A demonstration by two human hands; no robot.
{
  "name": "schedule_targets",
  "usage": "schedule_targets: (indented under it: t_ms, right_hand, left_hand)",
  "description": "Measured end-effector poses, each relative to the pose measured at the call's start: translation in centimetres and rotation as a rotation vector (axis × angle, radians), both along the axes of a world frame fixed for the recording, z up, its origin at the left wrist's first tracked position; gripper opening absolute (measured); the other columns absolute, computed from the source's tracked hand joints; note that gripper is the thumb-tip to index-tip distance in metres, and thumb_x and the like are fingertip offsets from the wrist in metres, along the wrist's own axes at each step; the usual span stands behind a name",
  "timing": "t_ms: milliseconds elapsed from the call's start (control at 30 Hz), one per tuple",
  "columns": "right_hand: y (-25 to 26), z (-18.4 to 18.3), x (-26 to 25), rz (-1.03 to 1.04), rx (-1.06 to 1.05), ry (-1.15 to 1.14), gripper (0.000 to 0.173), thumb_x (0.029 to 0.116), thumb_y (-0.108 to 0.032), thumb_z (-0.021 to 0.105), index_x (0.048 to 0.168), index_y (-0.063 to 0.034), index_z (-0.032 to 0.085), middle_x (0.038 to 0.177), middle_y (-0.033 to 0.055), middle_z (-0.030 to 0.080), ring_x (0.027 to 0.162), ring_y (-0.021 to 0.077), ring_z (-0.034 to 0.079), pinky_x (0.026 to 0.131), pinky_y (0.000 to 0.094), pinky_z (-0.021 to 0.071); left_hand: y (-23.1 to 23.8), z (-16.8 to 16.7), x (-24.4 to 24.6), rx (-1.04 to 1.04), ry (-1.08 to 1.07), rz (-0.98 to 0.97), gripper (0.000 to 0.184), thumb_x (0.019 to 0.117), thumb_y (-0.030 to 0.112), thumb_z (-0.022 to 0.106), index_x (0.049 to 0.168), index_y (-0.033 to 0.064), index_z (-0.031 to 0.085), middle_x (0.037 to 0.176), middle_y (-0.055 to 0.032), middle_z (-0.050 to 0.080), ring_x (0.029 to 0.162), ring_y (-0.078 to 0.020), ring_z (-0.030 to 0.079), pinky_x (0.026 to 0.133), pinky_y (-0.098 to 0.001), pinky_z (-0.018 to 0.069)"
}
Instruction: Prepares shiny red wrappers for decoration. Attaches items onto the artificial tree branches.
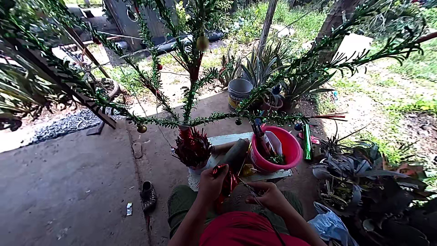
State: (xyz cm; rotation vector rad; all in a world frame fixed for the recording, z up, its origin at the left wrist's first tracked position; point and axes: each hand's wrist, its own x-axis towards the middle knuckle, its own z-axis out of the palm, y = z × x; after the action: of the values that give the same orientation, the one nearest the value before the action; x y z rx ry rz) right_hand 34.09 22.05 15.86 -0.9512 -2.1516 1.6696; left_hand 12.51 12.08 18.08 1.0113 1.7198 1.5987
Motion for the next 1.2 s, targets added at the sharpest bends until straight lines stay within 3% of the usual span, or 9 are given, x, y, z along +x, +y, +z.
schedule_targets:
  t_ms: [267, 533, 667, 733, 867, 1033, 1200]
  right_hand:
    - [-0.2, -0.2, 0.1, -0.017, -0.024, 0.04, 0.056, 0.0744, -0.031, 0.091, 0.123, -0.0083, 0.074, 0.076, -0.0105, 0.066, 0.061, -0.0075, 0.051, 0.06, 0.0121, 0.0447]
    - [-0.6, -0.1, 0.3, -0.019, -0.035, 0.03, 0.055, 0.0753, -0.03, 0.09, 0.123, -0.0088, 0.074, 0.077, -0.01, 0.066, 0.063, -0.0066, 0.053, 0.061, 0.0128, 0.046]
    - [-1.0, -0.2, 0.1, -0.033, -0.046, 0.05, 0.054, 0.0754, -0.029, 0.09, 0.123, -0.008, 0.074, 0.077, -0.01, 0.067, 0.063, -0.0068, 0.054, 0.062, 0.0128, 0.0469]
    - [-1.0, -0.3, 0.2, -0.037, -0.057, 0.058, 0.053, 0.0759, -0.028, 0.09, 0.122, -0.0076, 0.074, 0.077, -0.0096, 0.067, 0.062, -0.0065, 0.054, 0.061, 0.0132, 0.047]
    - [-0.8, -0.6, 0.5, -0.071, -0.084, 0.102, 0.05, 0.0766, -0.027, 0.089, 0.12, -0.0066, 0.075, 0.074, -0.0102, 0.066, 0.06, -0.0065, 0.052, 0.059, 0.0132, 0.0466]
    - [-0.8, -1.0, 0.6, -0.061, -0.145, 0.082, 0.051, 0.0778, -0.027, 0.089, 0.122, -0.0073, 0.074, 0.074, -0.0084, 0.067, 0.06, -0.004, 0.054, 0.06, 0.0155, 0.0486]
    - [-1.2, -1.4, 0.2, -0.065, -0.176, 0.115, 0.051, 0.079, -0.025, 0.088, 0.124, -0.0064, 0.073, 0.079, -0.0063, 0.071, 0.063, -0.0032, 0.059, 0.063, 0.0161, 0.0512]
  left_hand:
    - [0.1, 0.4, 0.2, -0.065, 0.04, -0.016, 0.02, 0.0999, 0.02, 0.064, 0.083, 0.0113, 0.072, 0.07, 0.0115, 0.065, 0.066, 0.0062, 0.059, 0.067, -0.0177, 0.0511]
    - [-0.1, 0.4, 0.2, -0.095, 0.023, -0.071, 0.021, 0.1001, 0.021, 0.064, 0.083, 0.0119, 0.071, 0.071, 0.0105, 0.066, 0.068, 0.0041, 0.062, 0.069, -0.02, 0.0533]
    - [0.0, 0.4, 0.4, -0.11, 0.03, -0.104, 0.023, 0.1001, 0.022, 0.063, 0.08, 0.0132, 0.07, 0.067, 0.0117, 0.063, 0.064, 0.0043, 0.059, 0.065, -0.0203, 0.0515]
    - [0.0, 0.5, 0.4, -0.1, 0.024, -0.115, 0.021, 0.1005, 0.021, 0.063, 0.083, 0.0122, 0.071, 0.07, 0.011, 0.065, 0.066, 0.0045, 0.061, 0.067, -0.0198, 0.0524]
    - [0.1, 0.6, -0.1, -0.032, -0.038, -0.131, 0.019, 0.1026, 0.021, 0.058, 0.104, 0.0065, 0.071, 0.087, 0.005, 0.07, 0.081, -0.0005, 0.066, 0.079, -0.0222, 0.0562]
    - [0.7, 0.8, 0.0, 0.003, 0.003, -0.006, 0.019, 0.1018, 0.016, 0.059, 0.091, 0.0073, 0.072, 0.074, 0.0061, 0.067, 0.068, -0.0003, 0.062, 0.067, -0.0204, 0.0535]
    - [1.1, 0.4, 0.6, -0.006, 0.196, 0.074, 0.022, 0.0988, 0.026, 0.065, 0.086, 0.0102, 0.071, 0.066, 0.0098, 0.061, 0.057, 0.004, 0.054, 0.056, -0.0164, 0.0464]
